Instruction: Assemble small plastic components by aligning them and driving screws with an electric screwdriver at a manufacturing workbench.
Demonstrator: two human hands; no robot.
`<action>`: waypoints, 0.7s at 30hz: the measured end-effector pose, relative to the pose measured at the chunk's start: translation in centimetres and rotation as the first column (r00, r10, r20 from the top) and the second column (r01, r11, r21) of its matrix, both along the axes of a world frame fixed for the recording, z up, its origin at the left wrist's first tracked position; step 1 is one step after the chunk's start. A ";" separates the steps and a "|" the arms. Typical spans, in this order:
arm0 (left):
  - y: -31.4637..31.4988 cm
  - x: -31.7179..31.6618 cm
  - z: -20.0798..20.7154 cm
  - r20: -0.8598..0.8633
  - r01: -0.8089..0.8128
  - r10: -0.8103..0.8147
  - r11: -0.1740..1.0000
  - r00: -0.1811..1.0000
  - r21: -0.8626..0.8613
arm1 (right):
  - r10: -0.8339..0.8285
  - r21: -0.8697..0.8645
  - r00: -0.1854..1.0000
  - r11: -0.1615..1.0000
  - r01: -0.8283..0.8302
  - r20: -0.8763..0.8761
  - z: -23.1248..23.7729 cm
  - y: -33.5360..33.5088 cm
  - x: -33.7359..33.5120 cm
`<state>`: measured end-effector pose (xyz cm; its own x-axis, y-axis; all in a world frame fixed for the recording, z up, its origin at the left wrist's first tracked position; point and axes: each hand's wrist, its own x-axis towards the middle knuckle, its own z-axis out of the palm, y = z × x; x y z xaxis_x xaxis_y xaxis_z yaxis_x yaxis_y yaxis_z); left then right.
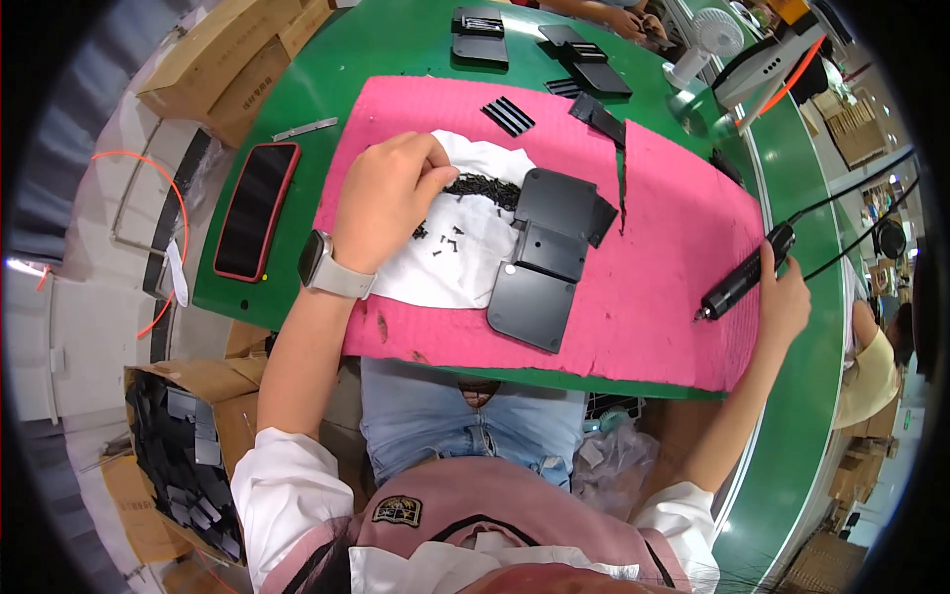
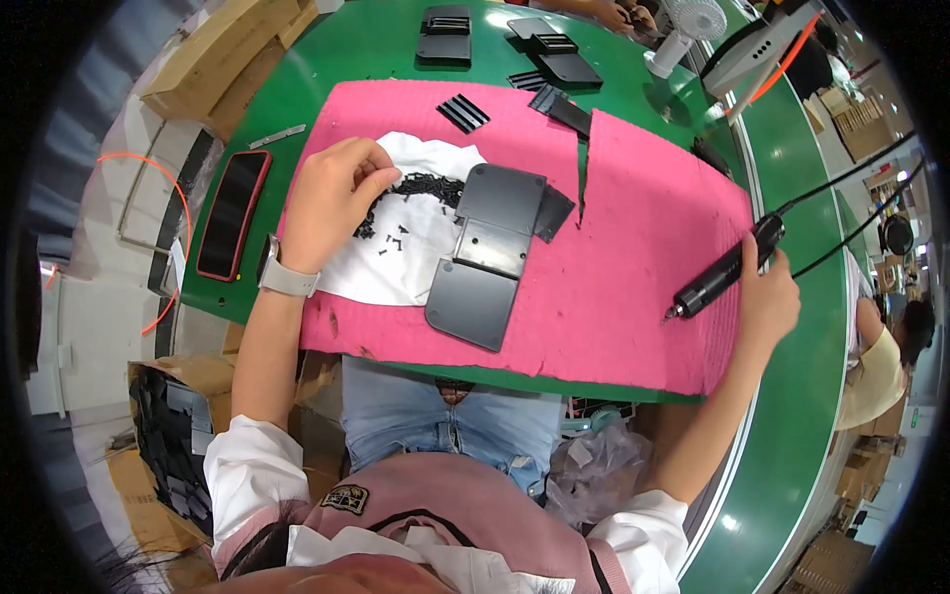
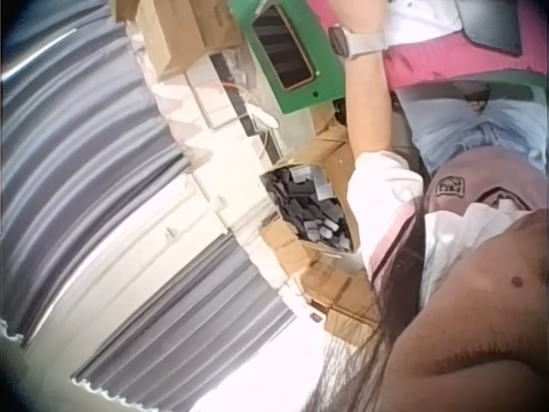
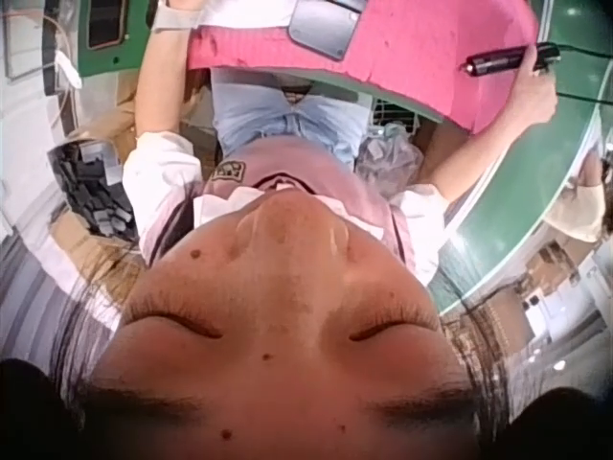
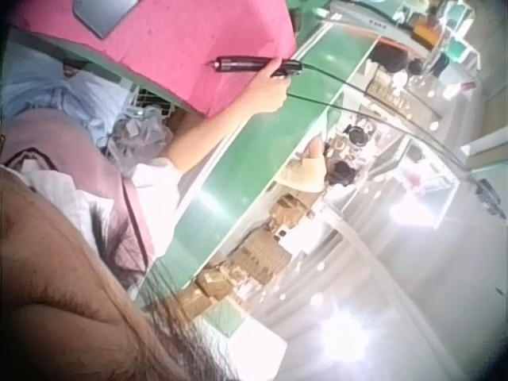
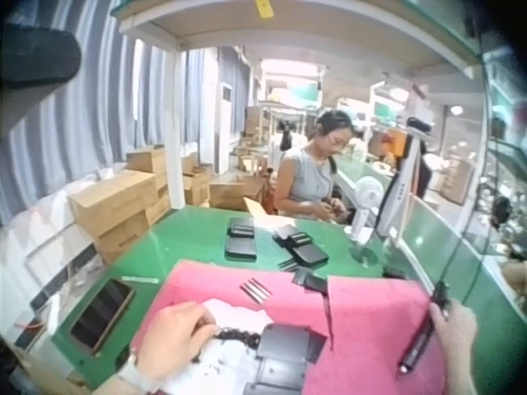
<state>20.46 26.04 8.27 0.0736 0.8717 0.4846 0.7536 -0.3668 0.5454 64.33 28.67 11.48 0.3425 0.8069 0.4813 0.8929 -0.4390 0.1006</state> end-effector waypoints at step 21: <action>0.0 7.1 1.9 0.980 0.721 0.188 0.688 -0.070 -0.081 | 0.712 0.864 -0.519 0.259 -0.431 -0.472 7.9 -2.1 -16.7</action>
<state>27.55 26.06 10.14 0.2899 0.9531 -0.0875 -0.6930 0.2721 0.6677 47.66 26.54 19.41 -0.1704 0.7669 0.6187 -0.1999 0.5879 -0.7838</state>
